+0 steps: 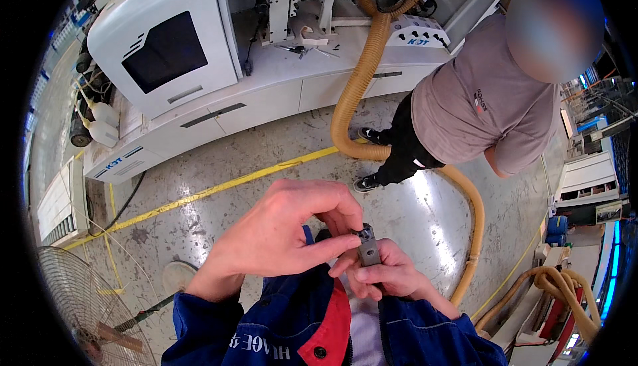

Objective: The person holds a small metal component and uses a screwdriver to tighten a screw into it. They manipulate the part with both hands, rotating it to access different angles, and place it on a workbench next to other tools and parts.

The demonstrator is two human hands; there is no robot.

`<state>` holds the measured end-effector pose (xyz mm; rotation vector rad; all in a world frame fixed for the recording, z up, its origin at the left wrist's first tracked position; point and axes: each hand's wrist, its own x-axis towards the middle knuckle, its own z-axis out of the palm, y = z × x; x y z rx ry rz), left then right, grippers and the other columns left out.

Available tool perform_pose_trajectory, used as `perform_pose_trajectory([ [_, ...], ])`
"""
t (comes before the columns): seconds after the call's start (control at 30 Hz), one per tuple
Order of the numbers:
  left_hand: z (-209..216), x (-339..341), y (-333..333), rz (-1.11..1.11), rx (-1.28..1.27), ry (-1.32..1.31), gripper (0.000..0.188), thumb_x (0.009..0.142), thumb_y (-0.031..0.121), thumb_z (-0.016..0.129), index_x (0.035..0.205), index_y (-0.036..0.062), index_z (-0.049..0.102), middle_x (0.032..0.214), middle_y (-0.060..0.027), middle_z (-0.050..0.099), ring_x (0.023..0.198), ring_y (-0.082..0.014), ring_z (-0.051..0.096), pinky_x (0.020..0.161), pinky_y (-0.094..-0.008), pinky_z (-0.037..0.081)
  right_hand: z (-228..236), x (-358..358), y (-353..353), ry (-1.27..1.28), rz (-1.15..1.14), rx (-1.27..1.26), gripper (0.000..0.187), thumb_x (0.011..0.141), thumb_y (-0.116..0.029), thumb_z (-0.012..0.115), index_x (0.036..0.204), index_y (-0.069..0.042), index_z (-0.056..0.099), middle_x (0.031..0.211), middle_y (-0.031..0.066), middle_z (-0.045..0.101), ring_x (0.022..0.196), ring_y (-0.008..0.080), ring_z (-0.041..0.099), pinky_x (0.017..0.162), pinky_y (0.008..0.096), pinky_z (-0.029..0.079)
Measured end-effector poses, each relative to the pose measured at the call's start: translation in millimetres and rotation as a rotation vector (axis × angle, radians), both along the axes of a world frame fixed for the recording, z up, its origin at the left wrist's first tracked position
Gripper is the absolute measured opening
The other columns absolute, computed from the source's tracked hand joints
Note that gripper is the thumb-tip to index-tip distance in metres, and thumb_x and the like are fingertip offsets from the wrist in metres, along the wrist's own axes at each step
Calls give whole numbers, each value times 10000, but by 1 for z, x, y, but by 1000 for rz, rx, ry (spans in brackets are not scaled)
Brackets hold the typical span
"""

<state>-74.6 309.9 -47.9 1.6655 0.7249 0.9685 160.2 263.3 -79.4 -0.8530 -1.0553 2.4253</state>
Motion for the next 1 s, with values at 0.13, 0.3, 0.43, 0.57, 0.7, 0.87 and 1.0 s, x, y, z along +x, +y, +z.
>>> perform_pose_trajectory([
  [0.13, -4, 2, 0, 21, 36, -25, 159, 787, 15, 748, 870, 8, 613, 758, -89, 640, 694, -196, 691, 641, -300, 526, 1, 0, 2, 18, -3, 9, 364, 969, -238, 598, 1211, 34, 624, 732, 32, 609, 505, 55, 486, 477, 198, 352],
  [0.3, 3, 1, -2, 0, -45, 5, 142, 766, 0, 764, 859, 20, 659, 869, -96, 693, 813, -194, 701, 692, -287, 554, 0, 1, 0, 22, -7, 17, 347, 975, -218, 591, 1219, 26, 623, 747, 39, 613, 515, 55, 490, 481, 199, 355],
  [0.43, -1, -2, -1, -44, 74, -2, 157, 777, -2, 757, 899, 18, 661, 866, -101, 692, 802, -191, 696, 707, -285, 552, 5, -1, -1, -51, 5, 35, 329, 978, -205, 591, 1221, 14, 626, 764, 26, 618, 557, 51, 510, 494, 198, 361],
  [0.57, 0, 1, -5, -10, -11, 10, 153, 795, 1, 748, 924, 11, 665, 861, -93, 696, 803, -171, 686, 726, -285, 542, 8, -3, -3, -135, 14, 50, 301, 987, -207, 591, 1224, -27, 636, 776, -3, 615, 597, 43, 518, 512, 193, 372],
  [0.7, -5, 11, -5, -11, -178, -22, 135, 834, -6, 725, 954, -14, 665, 898, -72, 700, 849, -131, 663, 763, -298, 541, -3, 3, -9, -173, -102, 180, 272, 997, -216, 587, 1221, -73, 647, 772, -29, 597, 592, 35, 499, 520, 192, 376],
  [0.87, -49, 16, 2, 174, -266, -114, 99, 860, 1, 729, 932, -32, 669, 878, -78, 692, 799, -149, 665, 747, -296, 556, -19, -3, 8, -196, -107, 196, 287, 994, -246, 569, 1218, -85, 648, 767, -28, 587, 518, 38, 461, 468, 218, 356],
  [1.0, -36, 17, -1, 161, -285, -172, 65, 884, 1, 696, 926, -41, 669, 870, -90, 698, 783, -149, 671, 727, -283, 553, -10, -6, 3, -148, -117, 233, 282, 1004, -222, 565, 1211, -44, 636, 792, -9, 574, 521, 26, 450, 486, 192, 333],
])
